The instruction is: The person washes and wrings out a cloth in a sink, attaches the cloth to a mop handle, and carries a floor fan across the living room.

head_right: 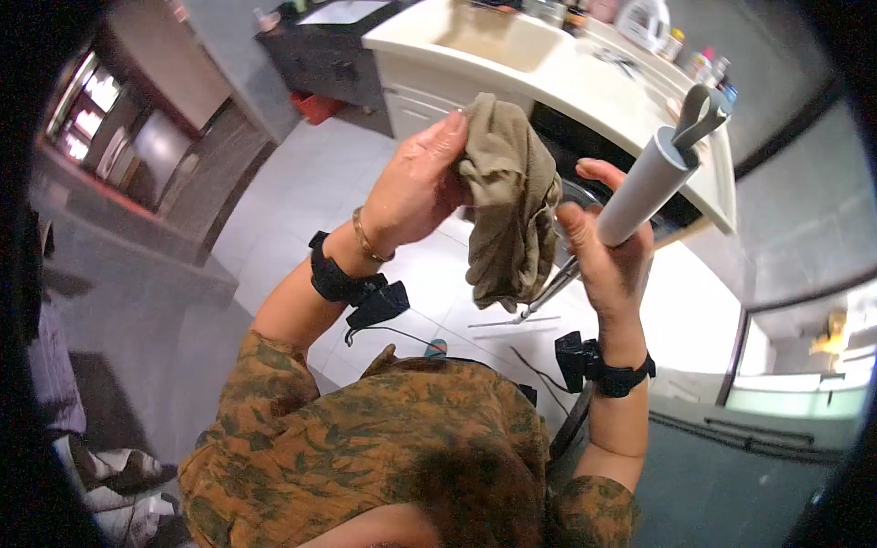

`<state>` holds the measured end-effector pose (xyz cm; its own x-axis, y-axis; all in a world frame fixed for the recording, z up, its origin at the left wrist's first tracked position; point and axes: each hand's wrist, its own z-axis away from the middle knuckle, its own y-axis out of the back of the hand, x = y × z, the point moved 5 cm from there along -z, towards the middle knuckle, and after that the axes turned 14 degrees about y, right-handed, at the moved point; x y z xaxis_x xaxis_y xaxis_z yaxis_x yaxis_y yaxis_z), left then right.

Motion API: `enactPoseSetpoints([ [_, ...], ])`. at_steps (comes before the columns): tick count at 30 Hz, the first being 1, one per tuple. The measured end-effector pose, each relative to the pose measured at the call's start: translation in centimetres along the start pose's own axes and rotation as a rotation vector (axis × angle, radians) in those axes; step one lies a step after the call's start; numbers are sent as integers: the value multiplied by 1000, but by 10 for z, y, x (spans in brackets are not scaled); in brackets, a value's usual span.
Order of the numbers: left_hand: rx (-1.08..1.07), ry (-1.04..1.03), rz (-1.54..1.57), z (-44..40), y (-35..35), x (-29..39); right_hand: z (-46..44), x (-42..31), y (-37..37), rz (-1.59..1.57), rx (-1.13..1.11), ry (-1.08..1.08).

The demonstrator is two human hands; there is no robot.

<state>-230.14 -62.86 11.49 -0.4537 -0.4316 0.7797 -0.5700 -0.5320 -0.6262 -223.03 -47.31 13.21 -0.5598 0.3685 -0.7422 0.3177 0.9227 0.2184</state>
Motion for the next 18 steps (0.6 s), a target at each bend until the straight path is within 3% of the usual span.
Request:
enactPoseSetpoints([
  [3,76,-103,-51,29,35,30,-21,4,-83,-142,-201,157],
  [4,129,-128,-55,-4,26,-3,-17,39,-60,-55,-277,217],
  [6,264,-201,-187,-47,24,-11,-37,102,-41,-136,-334,118],
  [10,567,-383,-304,-57,37,2,-70,129,-39,-266,-394,83],
  [13,733,-441,-211,-48,82,8,-88,151,-54,-316,-456,39],
  [17,663,-343,-49,-70,115,18,-112,222,-53,-473,-557,16],
  [18,578,-194,-65,-87,146,29,-109,235,-54,-411,-517,-97],
])
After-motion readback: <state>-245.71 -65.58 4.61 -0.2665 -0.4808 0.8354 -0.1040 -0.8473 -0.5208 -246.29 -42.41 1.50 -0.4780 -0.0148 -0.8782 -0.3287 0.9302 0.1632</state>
